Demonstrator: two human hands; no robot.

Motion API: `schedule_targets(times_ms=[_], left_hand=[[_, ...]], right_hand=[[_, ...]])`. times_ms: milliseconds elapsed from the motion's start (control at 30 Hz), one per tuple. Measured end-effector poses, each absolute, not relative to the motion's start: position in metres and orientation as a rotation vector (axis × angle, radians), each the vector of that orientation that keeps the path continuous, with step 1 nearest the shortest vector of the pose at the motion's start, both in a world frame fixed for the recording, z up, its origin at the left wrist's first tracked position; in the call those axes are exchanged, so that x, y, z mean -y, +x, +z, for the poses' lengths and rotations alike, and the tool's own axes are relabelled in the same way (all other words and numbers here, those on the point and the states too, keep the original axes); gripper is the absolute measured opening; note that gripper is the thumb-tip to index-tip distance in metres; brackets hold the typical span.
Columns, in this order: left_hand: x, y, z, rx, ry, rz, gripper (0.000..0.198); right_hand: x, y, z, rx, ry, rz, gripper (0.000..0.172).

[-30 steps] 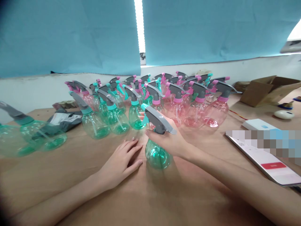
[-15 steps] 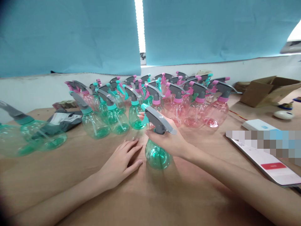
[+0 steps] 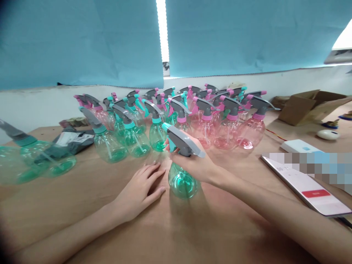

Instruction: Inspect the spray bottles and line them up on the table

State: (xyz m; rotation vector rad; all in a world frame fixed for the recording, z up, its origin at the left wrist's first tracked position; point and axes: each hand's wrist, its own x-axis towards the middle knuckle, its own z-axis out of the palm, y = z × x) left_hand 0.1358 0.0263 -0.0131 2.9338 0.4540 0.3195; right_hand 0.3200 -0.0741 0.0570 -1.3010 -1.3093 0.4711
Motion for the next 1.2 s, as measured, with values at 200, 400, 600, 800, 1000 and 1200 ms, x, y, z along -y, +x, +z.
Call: schedule_targets(times_ms=[200,400,600,800,1000,1200], left_hand=[[-0.0265,0.1356,-0.0132,-0.46,2.934,0.319,0.043],[-0.0267,0.1359,-0.0136,-0.458,2.938,0.323,0.043],[-0.0276,0.1358,-0.0144,-0.446,2.935,0.327,0.044],[-0.0279,0.1358,-0.0144,-0.453,2.939,0.324,0.044],[-0.0273,0.136,-0.0129,-0.461,2.926,0.319,0.043],[-0.0268,0.1358,-0.0133,-0.462,2.927,0.308,0.045]], right_hand=[[0.0717,0.3235,0.0502,1.34,-1.269,0.471,0.01],[0.071,0.326,0.0471,1.378,-1.275,0.436,0.023],[0.0729,0.3233,0.0519,1.367,-1.321,0.456,0.009],[0.0734,0.3233,0.0521,1.361,-1.333,0.445,0.021],[0.0753,0.323,0.0526,1.344,-1.39,0.423,0.013],[0.0746,0.3226,0.0531,1.339,-1.364,0.431,0.006]])
